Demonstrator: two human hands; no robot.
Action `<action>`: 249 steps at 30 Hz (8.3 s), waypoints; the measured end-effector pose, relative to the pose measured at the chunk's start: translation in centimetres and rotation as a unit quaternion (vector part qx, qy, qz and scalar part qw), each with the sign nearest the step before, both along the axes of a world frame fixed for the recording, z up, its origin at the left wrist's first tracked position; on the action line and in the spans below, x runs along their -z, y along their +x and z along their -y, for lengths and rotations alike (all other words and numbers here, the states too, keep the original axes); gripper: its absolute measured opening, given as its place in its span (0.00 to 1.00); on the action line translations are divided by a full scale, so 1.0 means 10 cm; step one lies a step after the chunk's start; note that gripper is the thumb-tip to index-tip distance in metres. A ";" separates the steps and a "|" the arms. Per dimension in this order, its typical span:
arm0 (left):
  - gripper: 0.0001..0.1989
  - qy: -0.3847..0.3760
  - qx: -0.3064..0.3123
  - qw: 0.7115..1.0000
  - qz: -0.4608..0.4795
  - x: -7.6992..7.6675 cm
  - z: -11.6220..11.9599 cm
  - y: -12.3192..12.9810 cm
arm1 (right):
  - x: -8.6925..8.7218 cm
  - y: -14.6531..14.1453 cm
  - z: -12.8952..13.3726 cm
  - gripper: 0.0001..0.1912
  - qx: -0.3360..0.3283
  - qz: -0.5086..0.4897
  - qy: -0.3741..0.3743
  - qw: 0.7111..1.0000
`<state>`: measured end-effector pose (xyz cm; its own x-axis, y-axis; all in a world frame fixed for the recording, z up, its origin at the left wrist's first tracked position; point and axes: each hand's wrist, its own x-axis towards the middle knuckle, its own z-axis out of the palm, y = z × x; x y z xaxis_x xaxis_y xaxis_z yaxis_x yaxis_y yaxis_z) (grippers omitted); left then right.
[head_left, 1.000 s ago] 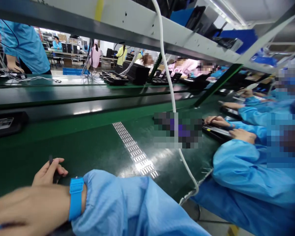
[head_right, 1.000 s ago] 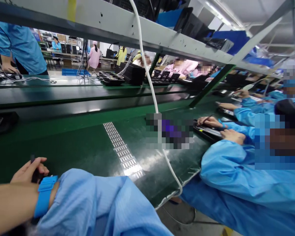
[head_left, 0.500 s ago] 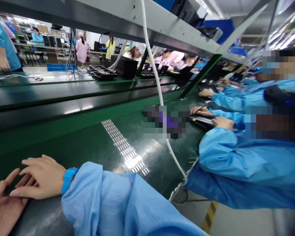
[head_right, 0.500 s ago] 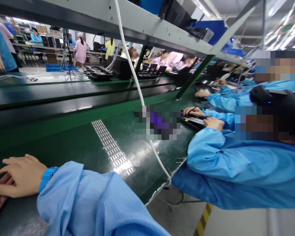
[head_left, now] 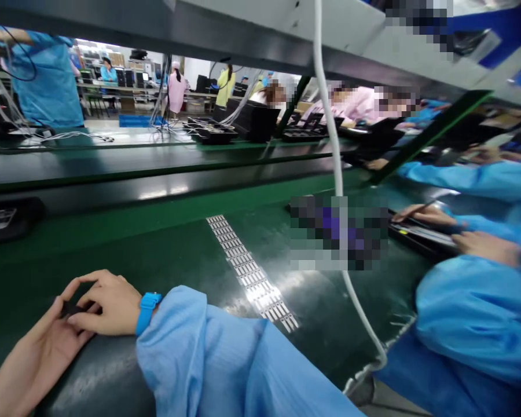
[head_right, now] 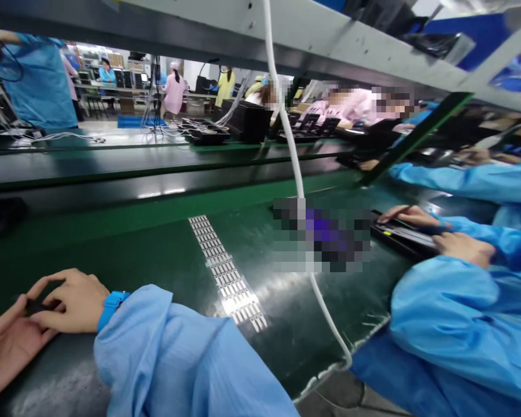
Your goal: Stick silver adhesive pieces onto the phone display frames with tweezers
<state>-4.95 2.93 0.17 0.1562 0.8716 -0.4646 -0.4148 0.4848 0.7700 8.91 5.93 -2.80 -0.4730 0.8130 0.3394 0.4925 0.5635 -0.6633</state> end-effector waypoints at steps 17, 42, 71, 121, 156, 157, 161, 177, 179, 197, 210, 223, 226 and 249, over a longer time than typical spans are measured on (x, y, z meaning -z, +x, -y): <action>0.11 0.015 0.043 0.992 0.121 0.25 0.01 0.01 | -0.05 0.09 0.11 0.10 0.046 -0.045 -0.052 0.997; 0.16 -0.005 0.036 0.993 0.116 0.27 0.02 0.01 | -0.05 0.10 0.10 0.10 -0.001 0.031 -0.044 0.999; 0.18 0.093 0.103 0.981 0.132 0.36 -0.02 0.04 | 0.02 0.17 0.07 0.15 -0.011 -0.010 -0.040 0.999; 0.14 0.105 0.083 0.983 0.128 0.26 0.01 0.18 | 0.03 0.24 0.06 0.17 -0.023 0.005 -0.050 0.998; 0.19 0.133 0.104 0.985 0.019 0.21 -0.26 0.21 | 0.19 0.20 -0.30 0.15 -0.024 -0.015 -0.036 0.999; 0.16 0.120 0.104 0.987 0.010 0.20 -0.27 0.20 | 0.20 0.19 -0.32 0.15 -0.016 -0.017 -0.033 0.999; 0.10 0.076 0.102 0.992 -0.017 0.16 -0.31 0.17 | 0.23 0.17 -0.35 0.15 -0.018 -0.004 -0.043 0.999; 0.17 0.118 0.085 0.983 0.115 0.36 -0.10 0.23 | 0.05 0.26 -0.03 0.15 -0.028 0.026 -0.039 0.999; 0.18 0.117 0.090 0.983 0.111 0.34 -0.08 0.23 | 0.05 0.27 -0.01 0.15 -0.024 0.016 -0.039 0.999; 0.20 0.130 0.102 0.979 0.118 0.39 -0.04 0.25 | 0.04 0.25 0.05 0.19 -0.009 0.007 -0.020 1.000; 0.21 0.160 0.118 0.979 0.049 0.28 -0.10 0.19 | 0.02 0.20 -0.03 0.19 -0.018 -0.015 -0.043 0.999; 0.21 0.152 0.102 0.981 0.064 0.32 -0.19 0.23 | 0.07 0.26 -0.16 0.17 -0.049 0.042 -0.066 0.996; 0.22 0.153 0.103 0.981 0.062 0.31 -0.18 0.23 | 0.08 0.27 -0.16 0.17 -0.054 0.037 -0.063 0.996; 0.26 0.161 0.095 0.981 0.059 0.29 -0.14 0.24 | 0.09 0.27 -0.15 0.17 -0.057 0.021 -0.059 0.996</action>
<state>-2.53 4.36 -2.73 0.3663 0.9201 -0.1384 -0.4364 0.3013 0.8478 11.62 7.40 -3.71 -0.5767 0.7860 0.2227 0.4577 0.5367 -0.7089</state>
